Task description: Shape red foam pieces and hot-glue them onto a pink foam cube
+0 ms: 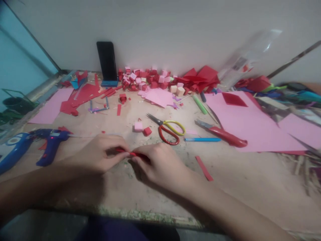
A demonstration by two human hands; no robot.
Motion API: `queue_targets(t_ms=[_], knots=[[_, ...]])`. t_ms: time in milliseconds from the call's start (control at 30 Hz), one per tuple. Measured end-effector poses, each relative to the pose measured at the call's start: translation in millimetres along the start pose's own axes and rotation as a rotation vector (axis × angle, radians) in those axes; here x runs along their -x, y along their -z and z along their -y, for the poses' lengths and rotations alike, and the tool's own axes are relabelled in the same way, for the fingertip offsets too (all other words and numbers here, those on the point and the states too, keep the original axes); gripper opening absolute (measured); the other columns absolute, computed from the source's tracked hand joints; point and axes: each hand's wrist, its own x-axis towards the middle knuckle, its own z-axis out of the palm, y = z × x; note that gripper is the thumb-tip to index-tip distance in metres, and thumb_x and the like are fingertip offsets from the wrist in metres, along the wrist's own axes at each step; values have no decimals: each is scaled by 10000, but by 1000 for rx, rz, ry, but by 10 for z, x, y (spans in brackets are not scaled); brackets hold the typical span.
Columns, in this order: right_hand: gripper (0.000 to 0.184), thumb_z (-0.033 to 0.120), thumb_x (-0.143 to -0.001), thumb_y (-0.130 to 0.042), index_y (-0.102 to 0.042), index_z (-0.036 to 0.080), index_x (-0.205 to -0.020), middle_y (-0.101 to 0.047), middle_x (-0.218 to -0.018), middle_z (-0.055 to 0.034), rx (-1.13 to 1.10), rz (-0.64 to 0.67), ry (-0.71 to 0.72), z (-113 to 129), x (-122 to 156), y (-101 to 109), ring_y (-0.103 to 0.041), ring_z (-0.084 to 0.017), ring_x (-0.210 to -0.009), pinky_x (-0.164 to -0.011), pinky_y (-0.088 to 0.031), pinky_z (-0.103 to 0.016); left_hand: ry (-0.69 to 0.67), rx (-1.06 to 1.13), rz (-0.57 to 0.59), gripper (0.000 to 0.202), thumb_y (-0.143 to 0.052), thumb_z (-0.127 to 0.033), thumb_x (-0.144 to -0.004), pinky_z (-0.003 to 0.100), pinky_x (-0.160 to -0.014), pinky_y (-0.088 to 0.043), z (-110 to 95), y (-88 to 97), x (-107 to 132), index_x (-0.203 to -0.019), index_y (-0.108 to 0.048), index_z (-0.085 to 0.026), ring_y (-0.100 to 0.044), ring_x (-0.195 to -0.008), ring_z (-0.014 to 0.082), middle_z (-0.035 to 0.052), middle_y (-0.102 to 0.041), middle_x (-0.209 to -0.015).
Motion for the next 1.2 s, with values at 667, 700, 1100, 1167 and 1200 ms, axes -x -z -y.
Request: queue_targets(t_ms=[667, 700, 1100, 1167, 1200], knots=[[286, 215, -973, -497, -717, 171, -795, -665, -656, -33, -189, 82, -86, -41, -67, 53, -547, -144, -578, -554, -387, -274, 45, -138, 139, 188, -586, -209, -929, 291, -730, -487, 70, 3, -2, -891, -765, -163, -701, -794, 197, 64, -779, -858], [290, 222, -976, -500, -717, 171, -790, -660, -650, -34, -185, 80, -78, -44, -62, 36, -540, -144, -577, -552, -382, -274, 54, -151, 150, 191, -588, -222, -937, 290, -732, -483, 63, 5, -6, -893, -765, -167, -696, -793, 195, 61, -776, -851], [310, 238, -972, -524, -720, 175, -741, -686, -645, -44, -53, 21, -83, -84, -45, 60, -568, -152, -573, -549, -378, -279, 107, -217, 259, 249, -564, -239, -999, 275, -711, -452, 81, 66, -45, -844, -741, -156, -681, -770, 180, 52, -762, -827], [280, 218, -958, -534, -735, 175, -768, -696, -656, -39, -95, 46, -55, -122, -75, 75, -578, -155, -588, -568, -403, -278, 69, -230, 247, 237, -560, -228, -992, 279, -723, -454, 80, 51, -33, -850, -736, -157, -674, -775, 180, 52, -756, -831], [262, 211, -951, -539, -745, 173, -795, -705, -674, -40, -118, 52, -51, -139, -88, 78, -586, -158, -604, -579, -417, -278, 43, -236, 232, 233, -556, -221, -987, 280, -722, -452, 78, 40, -26, -848, -732, -158, -666, -767, 178, 49, -750, -823]])
